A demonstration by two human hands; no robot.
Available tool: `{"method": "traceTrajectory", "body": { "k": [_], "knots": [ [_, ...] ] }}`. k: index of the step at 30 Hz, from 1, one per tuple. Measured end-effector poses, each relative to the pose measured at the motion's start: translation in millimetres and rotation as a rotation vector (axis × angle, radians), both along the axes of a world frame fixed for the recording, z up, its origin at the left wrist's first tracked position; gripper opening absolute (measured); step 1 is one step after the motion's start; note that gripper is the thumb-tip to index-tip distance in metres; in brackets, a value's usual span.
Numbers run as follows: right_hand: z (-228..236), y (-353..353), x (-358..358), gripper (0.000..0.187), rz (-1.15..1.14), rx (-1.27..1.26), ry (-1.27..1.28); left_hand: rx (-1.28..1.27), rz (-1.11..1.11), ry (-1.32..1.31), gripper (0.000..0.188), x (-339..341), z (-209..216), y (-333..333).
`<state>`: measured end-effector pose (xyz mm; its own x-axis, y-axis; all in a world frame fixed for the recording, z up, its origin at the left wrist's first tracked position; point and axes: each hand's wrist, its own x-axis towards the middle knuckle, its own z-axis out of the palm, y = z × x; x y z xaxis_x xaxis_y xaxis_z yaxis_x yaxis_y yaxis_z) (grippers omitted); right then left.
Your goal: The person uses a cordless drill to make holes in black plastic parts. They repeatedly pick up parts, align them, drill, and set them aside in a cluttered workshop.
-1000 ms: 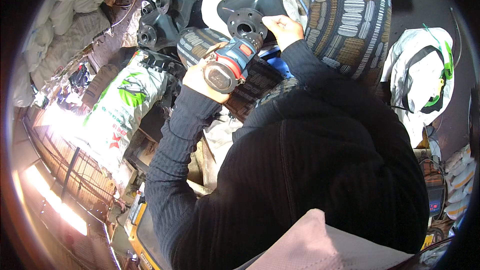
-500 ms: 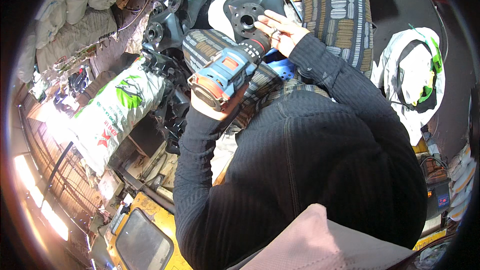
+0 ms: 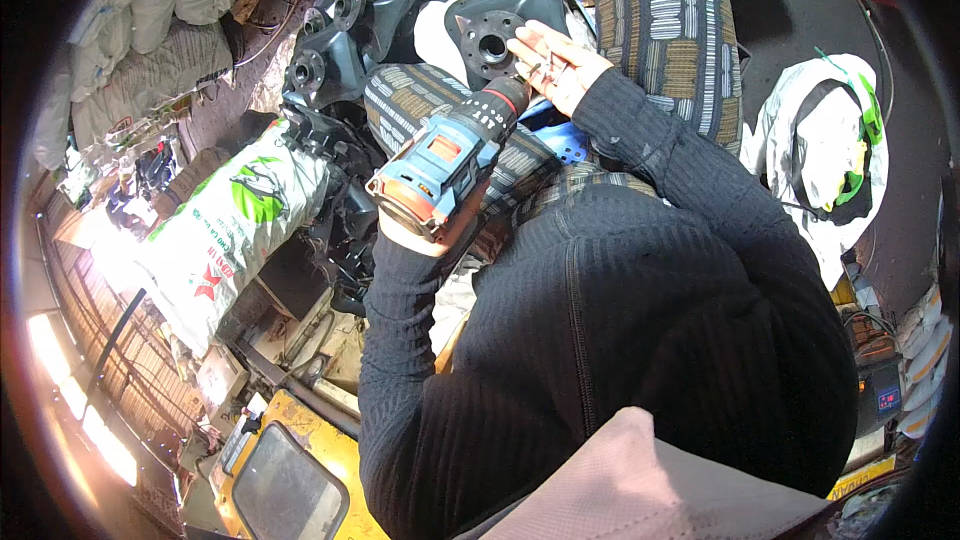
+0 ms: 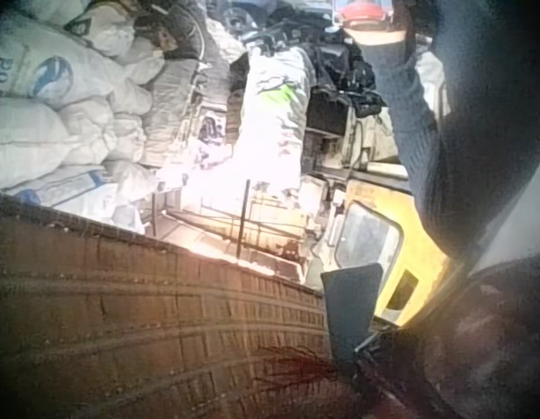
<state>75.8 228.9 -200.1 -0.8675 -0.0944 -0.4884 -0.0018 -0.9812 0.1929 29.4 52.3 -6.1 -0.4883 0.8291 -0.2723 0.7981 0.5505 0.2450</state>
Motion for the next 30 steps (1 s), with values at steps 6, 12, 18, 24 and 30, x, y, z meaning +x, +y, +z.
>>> {"method": "traceTrajectory", "body": {
  "k": [6, 12, 18, 24, 30],
  "knots": [
    [-4, -5, -2, 0.034, 0.010, 0.025, -0.040, 0.003, -0.073, 0.017, 0.038, 2, -4, -2],
    [4, -7, -5, 0.033, 0.026, 0.034, -0.127, -0.005, 0.002, 0.004, 0.038, 2, -15, 1],
    [9, -7, -8, 0.033, 0.005, 0.025, -0.178, -0.046, -0.044, -0.014, 0.035, -1, -21, 0],
    [7, -9, -8, 0.031, 0.023, 0.040, -0.191, 0.032, 0.140, -0.145, 0.033, 4, -28, -4],
    [3, -11, -8, 0.031, 0.032, 0.030, -0.195, 0.275, 0.486, -0.473, 0.032, 10, -32, -5]
  ]
}}
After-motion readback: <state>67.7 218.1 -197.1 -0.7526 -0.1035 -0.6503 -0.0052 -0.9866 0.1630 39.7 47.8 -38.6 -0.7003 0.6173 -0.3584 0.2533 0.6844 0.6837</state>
